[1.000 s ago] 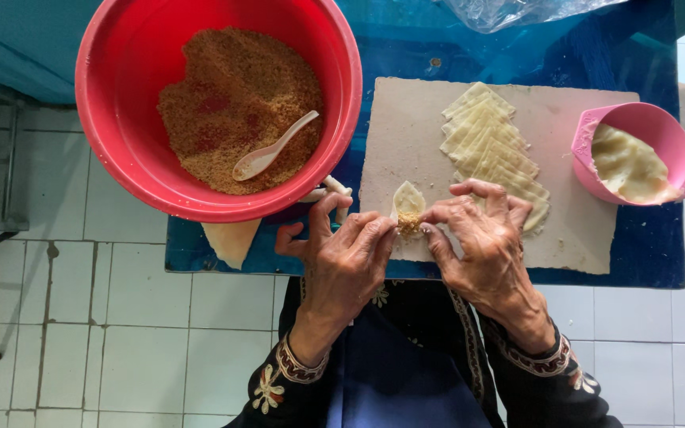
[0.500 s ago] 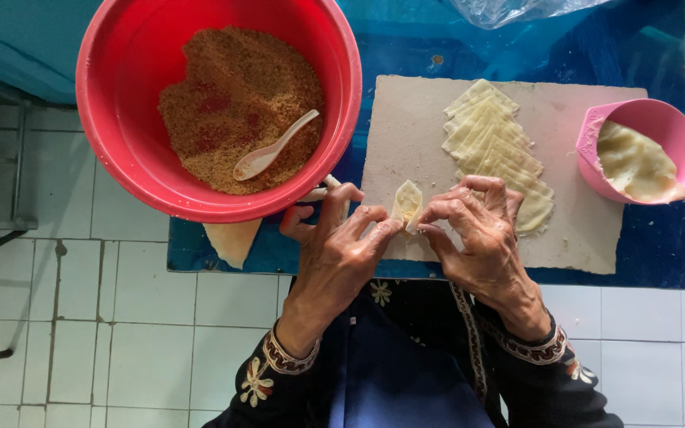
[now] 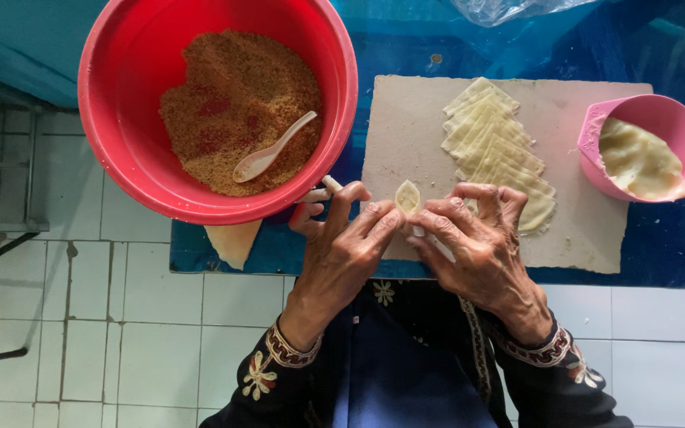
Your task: The person folds triangular dough wrappers and fills them with a brown sugar mixture. They take a folded wrapper, spoon brown sugar from a red bowl onto the dough, then pinch and fold the wrapper closed, placing finished pieces aside while working through a stack of prepared wrappers on the table.
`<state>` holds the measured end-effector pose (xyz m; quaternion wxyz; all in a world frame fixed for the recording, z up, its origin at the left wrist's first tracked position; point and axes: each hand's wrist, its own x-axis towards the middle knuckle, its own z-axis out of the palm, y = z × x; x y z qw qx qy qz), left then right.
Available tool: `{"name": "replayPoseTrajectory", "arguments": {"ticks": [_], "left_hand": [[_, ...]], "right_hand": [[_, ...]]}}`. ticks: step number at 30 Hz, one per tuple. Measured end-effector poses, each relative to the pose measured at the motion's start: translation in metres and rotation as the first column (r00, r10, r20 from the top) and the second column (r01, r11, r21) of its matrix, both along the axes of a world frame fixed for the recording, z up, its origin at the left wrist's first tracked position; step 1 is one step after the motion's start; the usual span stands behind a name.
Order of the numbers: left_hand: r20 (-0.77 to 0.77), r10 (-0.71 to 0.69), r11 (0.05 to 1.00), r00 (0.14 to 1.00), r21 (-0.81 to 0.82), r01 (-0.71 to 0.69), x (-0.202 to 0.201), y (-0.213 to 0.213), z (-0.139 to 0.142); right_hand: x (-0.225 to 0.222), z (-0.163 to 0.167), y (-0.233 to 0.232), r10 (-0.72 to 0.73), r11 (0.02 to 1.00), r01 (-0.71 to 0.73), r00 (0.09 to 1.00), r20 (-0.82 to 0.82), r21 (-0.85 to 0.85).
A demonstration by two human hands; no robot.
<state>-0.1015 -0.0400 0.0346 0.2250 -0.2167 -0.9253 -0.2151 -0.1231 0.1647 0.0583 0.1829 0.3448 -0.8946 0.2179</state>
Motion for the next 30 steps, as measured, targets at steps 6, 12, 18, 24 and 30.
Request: {"name": "replayPoseTrajectory", "arguments": {"ticks": [6,12,18,24,30], "left_hand": [[0.021,-0.038,0.999,0.999,0.03,0.037,-0.007,0.002,0.008],[0.077,-0.082,0.983,0.994,0.171,0.068,-0.01,-0.001,0.012],[0.098,-0.12,0.964,0.988,0.25,0.092,-0.014,0.001,0.008],[0.106,-0.133,0.959,0.985,0.263,0.102,-0.016,0.0,0.004],[0.149,-0.114,0.947,0.982,0.314,0.062,-0.021,0.004,0.001]], "right_hand": [[0.0,0.007,-0.006,-0.028,0.995,0.037,0.995,-0.1,0.094],[-0.004,0.011,-0.006,-0.005,0.982,0.024,0.995,-0.1,0.185],[-0.02,0.015,-0.003,-0.003,0.973,-0.011,0.998,0.059,0.231],[-0.028,0.015,-0.001,0.039,0.984,-0.053,0.996,0.08,0.171],[-0.035,0.01,0.002,0.059,0.989,-0.078,0.987,0.153,0.123]]}}
